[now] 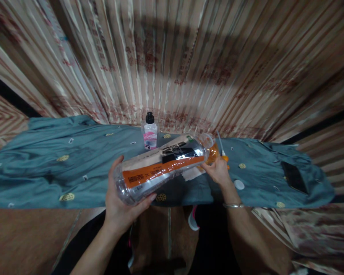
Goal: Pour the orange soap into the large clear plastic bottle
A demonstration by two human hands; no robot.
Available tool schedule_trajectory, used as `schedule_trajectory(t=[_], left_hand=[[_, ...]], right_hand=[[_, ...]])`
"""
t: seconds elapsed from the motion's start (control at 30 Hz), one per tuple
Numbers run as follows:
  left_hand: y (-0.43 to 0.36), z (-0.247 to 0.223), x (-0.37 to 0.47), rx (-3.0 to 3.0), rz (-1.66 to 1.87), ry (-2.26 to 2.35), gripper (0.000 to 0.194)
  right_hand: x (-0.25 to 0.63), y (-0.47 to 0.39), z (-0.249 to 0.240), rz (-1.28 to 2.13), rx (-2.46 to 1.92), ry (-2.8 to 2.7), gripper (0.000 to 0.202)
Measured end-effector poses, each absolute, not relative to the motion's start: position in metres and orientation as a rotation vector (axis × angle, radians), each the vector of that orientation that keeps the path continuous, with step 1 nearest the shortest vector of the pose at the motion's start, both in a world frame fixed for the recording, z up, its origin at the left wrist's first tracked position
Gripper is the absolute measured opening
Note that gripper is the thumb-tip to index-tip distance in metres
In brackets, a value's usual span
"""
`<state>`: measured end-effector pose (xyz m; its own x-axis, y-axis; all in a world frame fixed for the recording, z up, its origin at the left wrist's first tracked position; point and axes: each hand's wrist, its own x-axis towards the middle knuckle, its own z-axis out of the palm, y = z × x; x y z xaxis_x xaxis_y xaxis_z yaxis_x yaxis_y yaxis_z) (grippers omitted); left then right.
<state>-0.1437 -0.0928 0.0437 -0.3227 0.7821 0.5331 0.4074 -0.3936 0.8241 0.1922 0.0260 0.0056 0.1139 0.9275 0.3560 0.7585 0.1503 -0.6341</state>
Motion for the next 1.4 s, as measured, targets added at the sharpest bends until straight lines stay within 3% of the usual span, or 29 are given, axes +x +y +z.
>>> schedule_trajectory(t=[0.63,0.83,1.0,1.4], left_hand=[[-0.094,0.046,-0.159,1.661,1.542,1.514,0.112],[-0.094,0.047,-0.149,1.68,1.726,1.515,0.108],[-0.095,0.045,-0.16,1.821,1.527,1.509,0.11],[-0.094,0.05,-0.155,1.587,1.564,1.517,0.111]], right_hand=[[0.192,0.025,0.007,0.27,-1.636,-1.668,0.074],[0.19,0.025,0.008,0.273,-1.632,-1.674,0.077],[0.19,0.025,0.009,0.264,-1.618,-1.684,0.076],[0.192,0.025,0.008,0.282,-1.631,-1.676,0.075]])
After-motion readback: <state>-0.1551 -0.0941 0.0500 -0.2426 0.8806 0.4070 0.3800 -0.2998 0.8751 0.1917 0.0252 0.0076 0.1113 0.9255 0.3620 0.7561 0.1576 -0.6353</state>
